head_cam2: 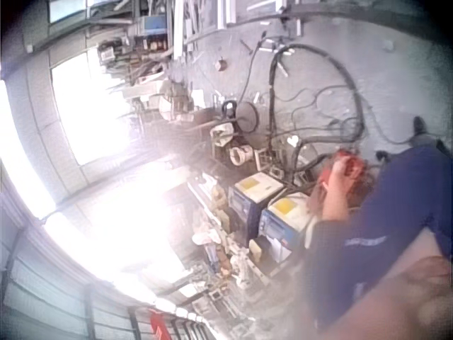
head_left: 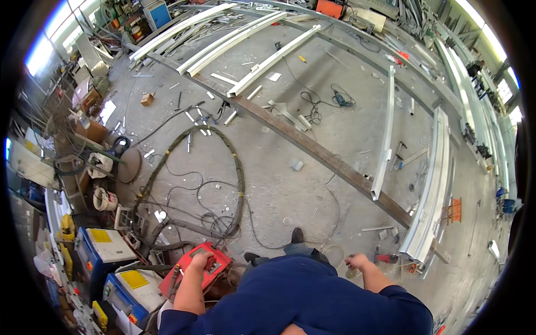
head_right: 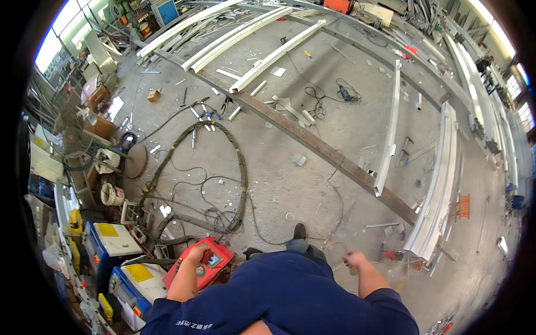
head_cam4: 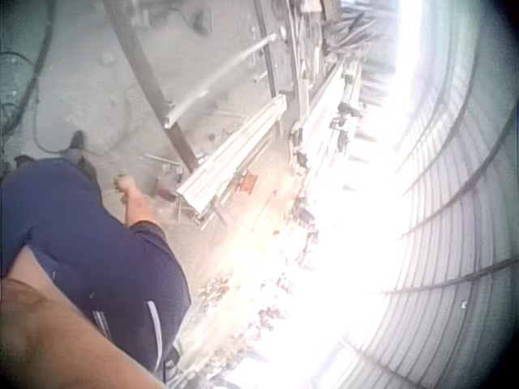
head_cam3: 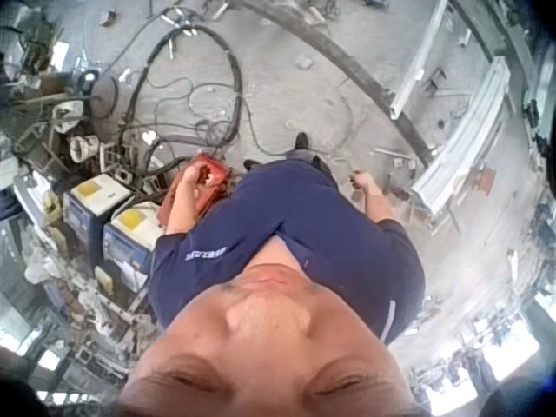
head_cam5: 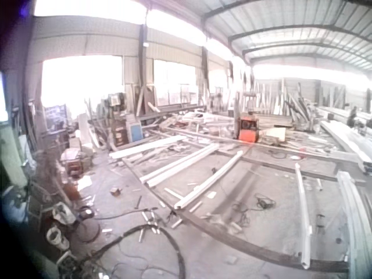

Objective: The person handles long metal profiles in a workshop, picking them up and arranging them on a metal frame. They use a tape measure to check dimensions and align the pieces on the floor.

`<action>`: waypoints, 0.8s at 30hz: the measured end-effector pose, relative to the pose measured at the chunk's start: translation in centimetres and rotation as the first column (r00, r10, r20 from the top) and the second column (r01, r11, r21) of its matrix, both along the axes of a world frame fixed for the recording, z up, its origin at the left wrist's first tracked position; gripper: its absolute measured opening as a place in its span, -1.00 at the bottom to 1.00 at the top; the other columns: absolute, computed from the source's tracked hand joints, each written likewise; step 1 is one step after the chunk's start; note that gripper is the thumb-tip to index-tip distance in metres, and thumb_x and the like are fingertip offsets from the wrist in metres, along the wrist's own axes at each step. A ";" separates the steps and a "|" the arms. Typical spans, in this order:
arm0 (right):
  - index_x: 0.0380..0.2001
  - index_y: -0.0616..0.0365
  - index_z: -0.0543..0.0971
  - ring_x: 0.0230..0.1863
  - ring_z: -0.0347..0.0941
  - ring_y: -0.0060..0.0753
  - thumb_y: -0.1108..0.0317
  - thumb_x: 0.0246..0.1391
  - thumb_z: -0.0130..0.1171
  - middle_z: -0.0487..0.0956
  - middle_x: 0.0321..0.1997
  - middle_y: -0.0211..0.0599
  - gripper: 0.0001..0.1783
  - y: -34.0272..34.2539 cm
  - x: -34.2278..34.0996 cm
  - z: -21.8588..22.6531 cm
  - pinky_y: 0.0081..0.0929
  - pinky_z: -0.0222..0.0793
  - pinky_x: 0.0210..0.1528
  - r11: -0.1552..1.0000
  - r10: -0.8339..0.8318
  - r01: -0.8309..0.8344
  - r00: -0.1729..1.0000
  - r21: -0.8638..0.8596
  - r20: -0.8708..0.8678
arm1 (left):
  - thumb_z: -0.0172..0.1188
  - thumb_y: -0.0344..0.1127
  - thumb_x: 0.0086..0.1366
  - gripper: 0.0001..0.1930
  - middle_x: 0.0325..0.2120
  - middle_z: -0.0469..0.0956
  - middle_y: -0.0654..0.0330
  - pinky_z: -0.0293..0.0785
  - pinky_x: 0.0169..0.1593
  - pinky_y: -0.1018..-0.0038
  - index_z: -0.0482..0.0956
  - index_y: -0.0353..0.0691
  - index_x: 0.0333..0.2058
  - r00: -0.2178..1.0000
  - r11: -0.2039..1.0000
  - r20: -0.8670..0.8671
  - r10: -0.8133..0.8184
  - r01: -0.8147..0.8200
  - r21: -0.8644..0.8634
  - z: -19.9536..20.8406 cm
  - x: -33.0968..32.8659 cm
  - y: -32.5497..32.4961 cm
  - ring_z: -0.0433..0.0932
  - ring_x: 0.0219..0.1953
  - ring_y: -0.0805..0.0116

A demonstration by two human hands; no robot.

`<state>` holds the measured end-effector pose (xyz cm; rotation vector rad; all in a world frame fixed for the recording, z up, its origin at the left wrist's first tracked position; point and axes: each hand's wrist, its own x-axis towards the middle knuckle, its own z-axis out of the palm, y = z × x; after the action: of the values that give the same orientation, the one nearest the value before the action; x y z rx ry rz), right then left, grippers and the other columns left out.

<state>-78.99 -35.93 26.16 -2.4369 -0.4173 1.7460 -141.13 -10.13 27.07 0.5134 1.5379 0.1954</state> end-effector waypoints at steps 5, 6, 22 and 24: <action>-0.29 0.33 0.58 -0.55 0.48 -0.43 0.26 0.08 0.18 0.57 -0.47 -0.23 -0.71 6.8 5.0 -4.7 -0.47 0.43 -0.53 0.944 -0.230 0.246 0.968 0.218 -0.099 | 0.13 -0.27 0.20 -0.71 -0.73 0.45 0.05 0.23 -0.74 0.31 0.49 -0.36 -0.61 0.979 0.955 -0.193 -0.057 -0.002 -0.296 0.3 -1.0 -7.4 0.37 -0.80 0.24; -0.29 0.32 0.58 -0.57 0.46 -0.44 0.27 0.06 0.19 0.57 -0.49 -0.24 -0.72 8.1 5.8 -5.0 -0.47 0.41 -0.55 0.941 -0.235 0.254 0.966 0.223 -0.107 | 0.13 -0.27 0.21 -0.70 -0.74 0.44 0.08 0.21 -0.74 0.31 0.49 -0.34 -0.63 0.970 0.919 -0.224 -0.094 -0.002 -0.394 0.2 -0.5 -8.8 0.36 -0.81 0.26; -0.31 0.31 0.58 -0.57 0.47 -0.41 0.28 0.08 0.18 0.56 -0.47 -0.21 -0.74 23.9 11.9 -5.8 -0.45 0.44 -0.54 0.930 -0.330 0.340 0.940 0.142 -0.089 | 0.17 -0.22 0.19 -0.74 -0.74 0.46 0.14 0.25 -0.71 0.30 0.54 -0.27 -0.57 0.872 0.868 -0.260 -0.415 0.294 -0.401 -4.4 9.1 7.9 0.35 -0.81 0.31; -0.28 0.32 0.58 -0.55 0.49 -0.38 0.28 0.09 0.17 0.58 -0.44 -0.18 -0.72 25.3 11.6 -4.7 -0.44 0.46 -0.52 0.921 -0.370 0.371 0.928 0.121 -0.029 | 0.18 -0.21 0.19 -0.75 -0.74 0.46 0.14 0.26 -0.71 0.30 0.55 -0.27 -0.56 0.818 0.830 -0.268 -0.509 0.383 -0.405 -6.2 9.2 15.5 0.35 -0.81 0.32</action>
<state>-67.34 -10.61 21.48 -2.2415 -0.0516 1.5170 -131.93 5.39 20.84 0.6525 1.7132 -0.5610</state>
